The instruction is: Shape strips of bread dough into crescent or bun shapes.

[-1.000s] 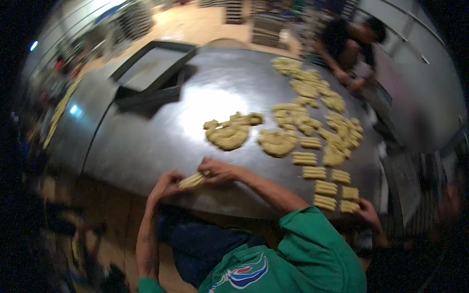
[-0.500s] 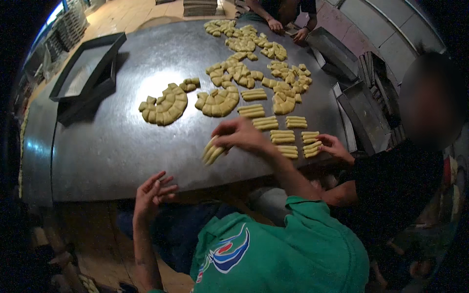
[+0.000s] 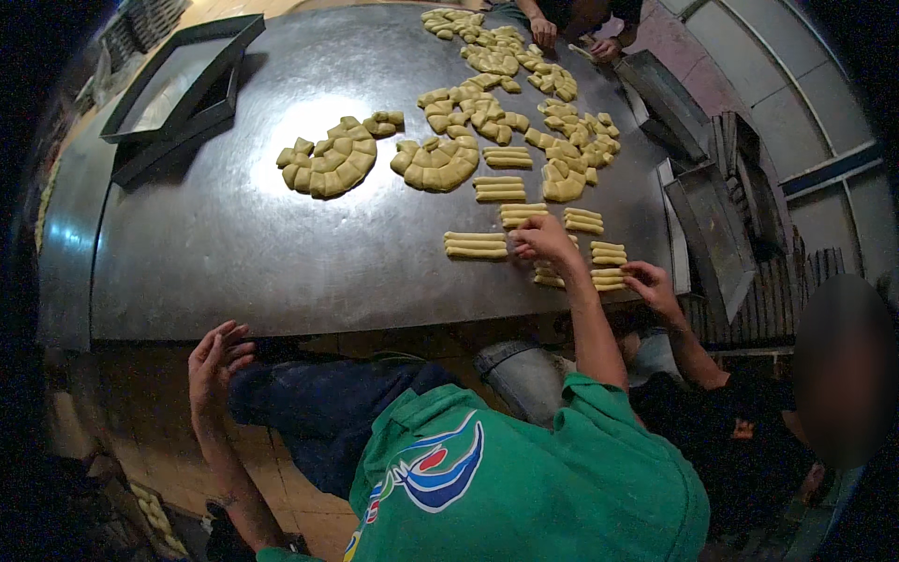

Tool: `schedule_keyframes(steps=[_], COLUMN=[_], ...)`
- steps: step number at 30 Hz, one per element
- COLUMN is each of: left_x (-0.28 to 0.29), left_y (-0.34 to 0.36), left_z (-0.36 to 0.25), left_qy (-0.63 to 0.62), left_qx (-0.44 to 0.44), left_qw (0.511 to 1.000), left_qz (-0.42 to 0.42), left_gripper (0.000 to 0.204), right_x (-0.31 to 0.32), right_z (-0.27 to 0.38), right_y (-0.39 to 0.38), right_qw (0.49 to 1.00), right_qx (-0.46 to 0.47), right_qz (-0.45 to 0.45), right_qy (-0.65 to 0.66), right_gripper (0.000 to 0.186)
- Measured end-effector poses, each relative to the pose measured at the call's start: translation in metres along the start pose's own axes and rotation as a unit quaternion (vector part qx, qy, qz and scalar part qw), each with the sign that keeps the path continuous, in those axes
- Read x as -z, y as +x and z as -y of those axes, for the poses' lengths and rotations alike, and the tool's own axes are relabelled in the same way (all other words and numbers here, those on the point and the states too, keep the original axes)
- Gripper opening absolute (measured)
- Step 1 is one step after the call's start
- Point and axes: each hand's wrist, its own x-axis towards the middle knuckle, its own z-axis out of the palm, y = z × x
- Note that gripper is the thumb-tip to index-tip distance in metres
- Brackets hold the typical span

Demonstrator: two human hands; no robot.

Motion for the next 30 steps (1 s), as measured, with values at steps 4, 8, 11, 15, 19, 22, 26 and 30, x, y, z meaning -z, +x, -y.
schedule_keyframes(steps=[4, 8, 11, 15, 19, 22, 26, 30], left_x=[0.045, 0.078, 0.085, 0.095, 0.143, 0.166, 0.204, 0.205], left_y=[-0.018, -0.015, 0.007, 0.027, 0.054, 0.08, 0.1, 0.114], left_z=[0.001, 0.012, 0.025, 0.029, 0.029, 0.021, 0.038, 0.044], left_qy=[0.013, -0.01, 0.0, 0.041, 0.036, 0.01, -0.18, -0.074], left_qx=[-0.009, -0.02, -0.064, -0.03, 0.04, 0.02, -0.059, -0.003], left_qw=[0.997, 0.973, 0.931, 0.868, 0.888, 0.874, 0.867, 0.851], left_qz=[-0.077, -0.229, -0.358, -0.494, -0.457, -0.485, -0.461, -0.519], left_gripper=[0.036, 0.034, 0.034, 0.063, 0.089, 0.089, 0.096, 0.102], right_x=[-0.018, -0.079, -0.097, -0.128, -0.158, -0.158, -0.157, -0.153], right_z=[0.007, 0.027, 0.036, 0.022, 0.03, 0.025, 0.016, 0.014], right_y=[0.0, 0.008, -0.004, -0.002, -0.04, -0.041, -0.03, -0.025], right_qw=[0.986, 0.898, 0.796, 0.758, 0.701, 0.627, 0.593, 0.588], right_qx=[0.15, 0.385, 0.476, 0.548, 0.571, 0.578, 0.588, 0.593], right_qz=[-0.058, -0.162, -0.131, -0.109, 0.173, 0.225, 0.233, 0.215], right_qy=[-0.038, -0.136, -0.35, -0.336, -0.39, -0.472, -0.499, -0.506], right_gripper=[0.019, 0.024, 0.032, 0.048, 0.08, 0.094, 0.099, 0.101])
